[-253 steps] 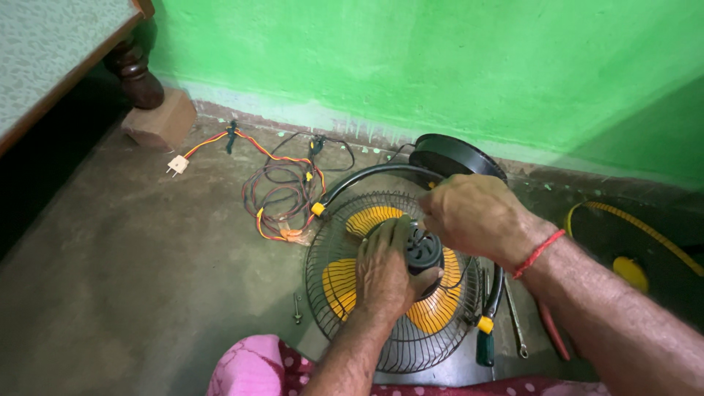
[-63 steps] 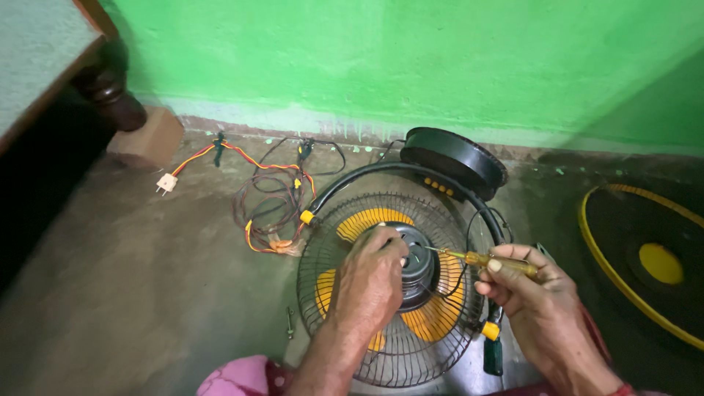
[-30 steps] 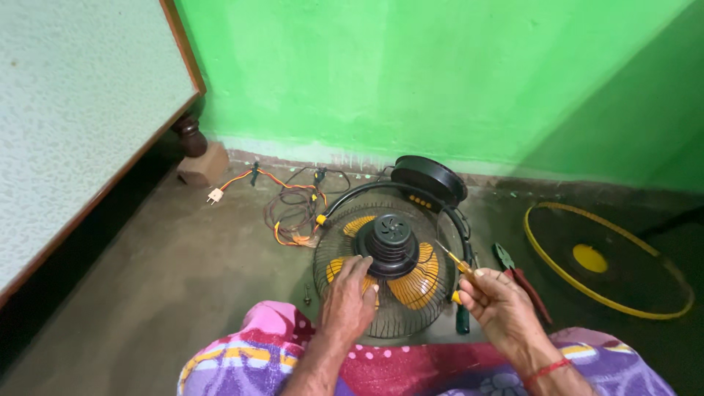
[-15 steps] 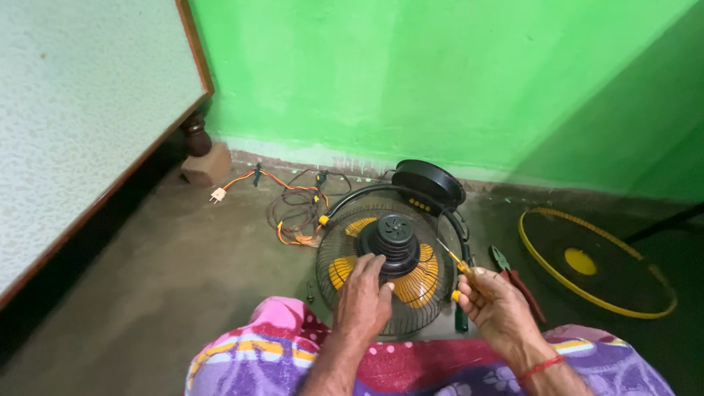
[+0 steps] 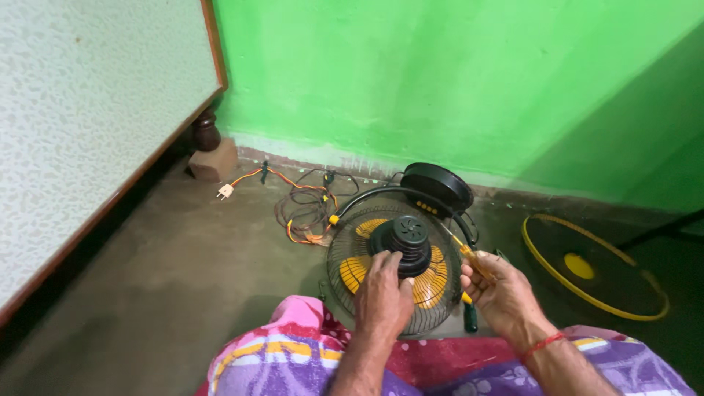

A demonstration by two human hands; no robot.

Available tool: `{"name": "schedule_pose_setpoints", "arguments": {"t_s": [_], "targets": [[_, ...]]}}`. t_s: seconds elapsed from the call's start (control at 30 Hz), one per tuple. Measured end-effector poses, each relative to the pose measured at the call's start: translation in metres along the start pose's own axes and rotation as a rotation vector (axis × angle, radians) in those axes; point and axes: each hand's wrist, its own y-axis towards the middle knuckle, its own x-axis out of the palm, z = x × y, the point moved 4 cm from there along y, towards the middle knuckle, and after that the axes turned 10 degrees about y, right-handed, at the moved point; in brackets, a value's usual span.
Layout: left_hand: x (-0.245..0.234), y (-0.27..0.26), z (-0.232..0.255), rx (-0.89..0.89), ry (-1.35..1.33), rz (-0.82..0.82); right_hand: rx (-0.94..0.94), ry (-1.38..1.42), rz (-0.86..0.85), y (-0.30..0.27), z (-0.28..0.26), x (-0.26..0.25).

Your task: The person uses a screwdriver to tighten the central hub of a yellow-bladed electric fan. They then reattach the front wire cage and secure it with a screw.

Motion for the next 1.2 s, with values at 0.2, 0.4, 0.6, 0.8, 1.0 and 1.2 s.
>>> {"name": "schedule_pose_setpoints", "arguments": {"t_s": [0.2, 0.4, 0.6, 0.8, 1.0, 1.2], "targets": [[-0.011, -0.005, 0.009, 0.041, -0.008, 0.031, -0.012, 0.011, -0.003, 0.013, 0.007, 0.005], [-0.006, -0.005, 0.027, 0.052, -0.05, 0.042, 0.019, 0.016, 0.006, 0.022, 0.014, -0.007], [0.002, -0.005, 0.038, 0.053, 0.015, -0.012, 0.046, 0.022, -0.008, 0.021, 0.008, -0.018], [0.014, -0.001, 0.04, 0.026, 0.092, -0.066, 0.033, 0.07, -0.026, 0.019, -0.005, -0.022], [0.02, 0.001, 0.02, 0.072, 0.106, -0.023, 0.044, 0.078, -0.048, 0.034, -0.019, -0.021], [0.027, 0.009, -0.004, -0.003, 0.154, -0.049, 0.045, 0.076, -0.052, 0.048, -0.022, -0.034]]}}
